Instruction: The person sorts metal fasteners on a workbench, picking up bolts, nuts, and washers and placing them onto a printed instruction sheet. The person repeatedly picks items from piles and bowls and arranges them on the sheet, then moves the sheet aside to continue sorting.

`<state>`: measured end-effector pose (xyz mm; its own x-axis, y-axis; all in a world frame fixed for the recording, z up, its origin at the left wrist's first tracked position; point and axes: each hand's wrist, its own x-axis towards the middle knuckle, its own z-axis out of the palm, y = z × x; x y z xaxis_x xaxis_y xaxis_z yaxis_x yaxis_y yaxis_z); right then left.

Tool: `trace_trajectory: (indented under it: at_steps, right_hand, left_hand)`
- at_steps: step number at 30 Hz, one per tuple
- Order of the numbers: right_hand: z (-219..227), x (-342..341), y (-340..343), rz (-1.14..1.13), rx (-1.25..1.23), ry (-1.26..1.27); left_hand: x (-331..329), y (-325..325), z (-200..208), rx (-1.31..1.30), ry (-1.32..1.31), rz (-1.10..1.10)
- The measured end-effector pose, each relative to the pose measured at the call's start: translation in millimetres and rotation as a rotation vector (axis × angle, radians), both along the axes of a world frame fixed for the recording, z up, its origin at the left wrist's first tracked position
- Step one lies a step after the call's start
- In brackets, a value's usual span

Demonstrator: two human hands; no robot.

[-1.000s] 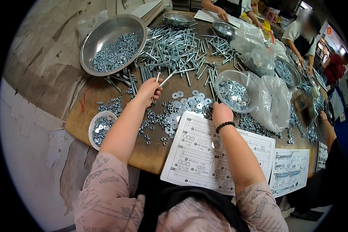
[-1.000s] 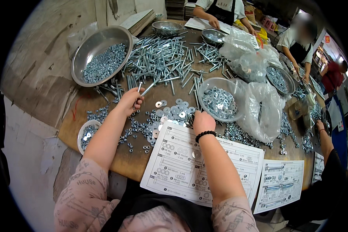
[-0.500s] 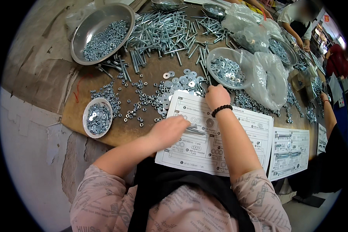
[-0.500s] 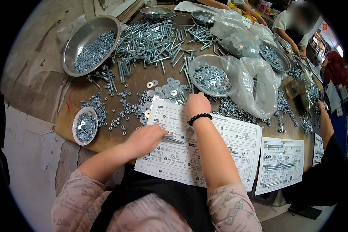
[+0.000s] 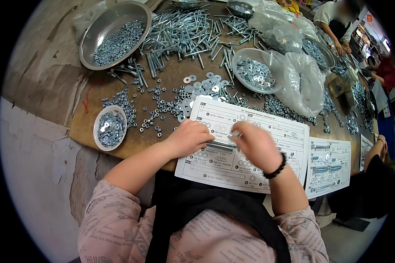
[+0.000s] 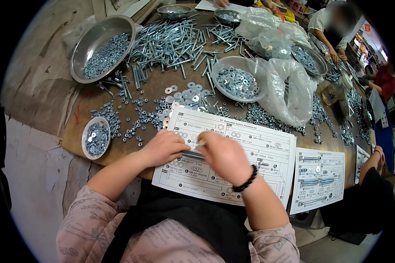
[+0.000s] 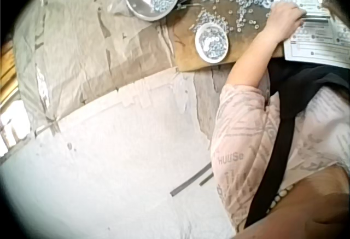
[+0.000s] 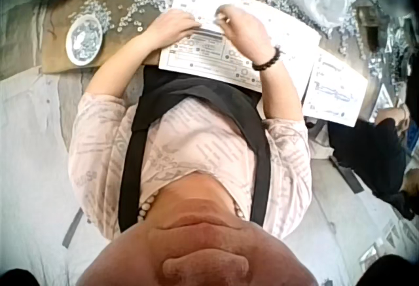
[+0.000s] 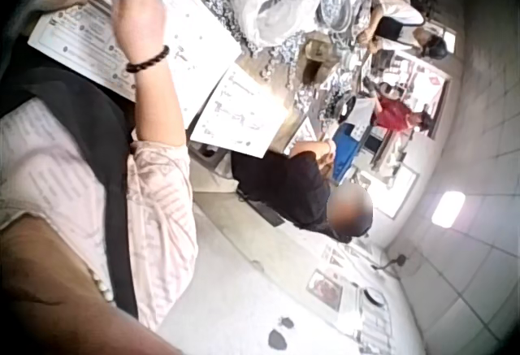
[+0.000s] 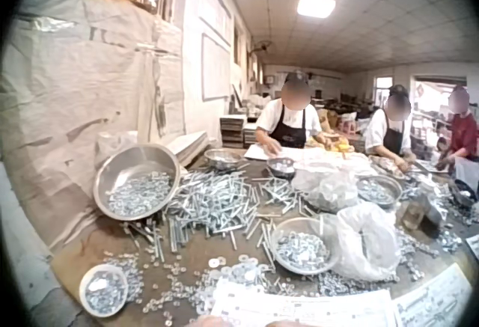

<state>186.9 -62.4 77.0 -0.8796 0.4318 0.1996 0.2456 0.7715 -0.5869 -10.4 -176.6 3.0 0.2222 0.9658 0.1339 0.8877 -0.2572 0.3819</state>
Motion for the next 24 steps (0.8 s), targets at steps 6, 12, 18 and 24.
trace_trajectory:
  at_steps: [6, 12, 18, 24]
  right_hand:
    - [-49.4, -33.6, -43.1, 0.206, 0.275, -0.256]
    - [-47.1, -0.5, -12.1, 0.070, 0.094, -0.188]
    - [-44.9, 28.6, 9.0, -0.022, 0.005, -0.438]
    - [-50.8, 22.5, 2.5, -0.063, -0.024, -0.419]
  left_hand:
    - [-12.4, 4.7, -6.5, -0.158, -0.185, 0.117]
    - [3.8, -14.1, 12.9, -0.090, -0.124, 0.151]
    - [6.7, -16.5, 3.3, -0.111, -0.204, 0.181]
    - [6.3, -12.3, 2.9, -0.083, -0.200, 0.130]
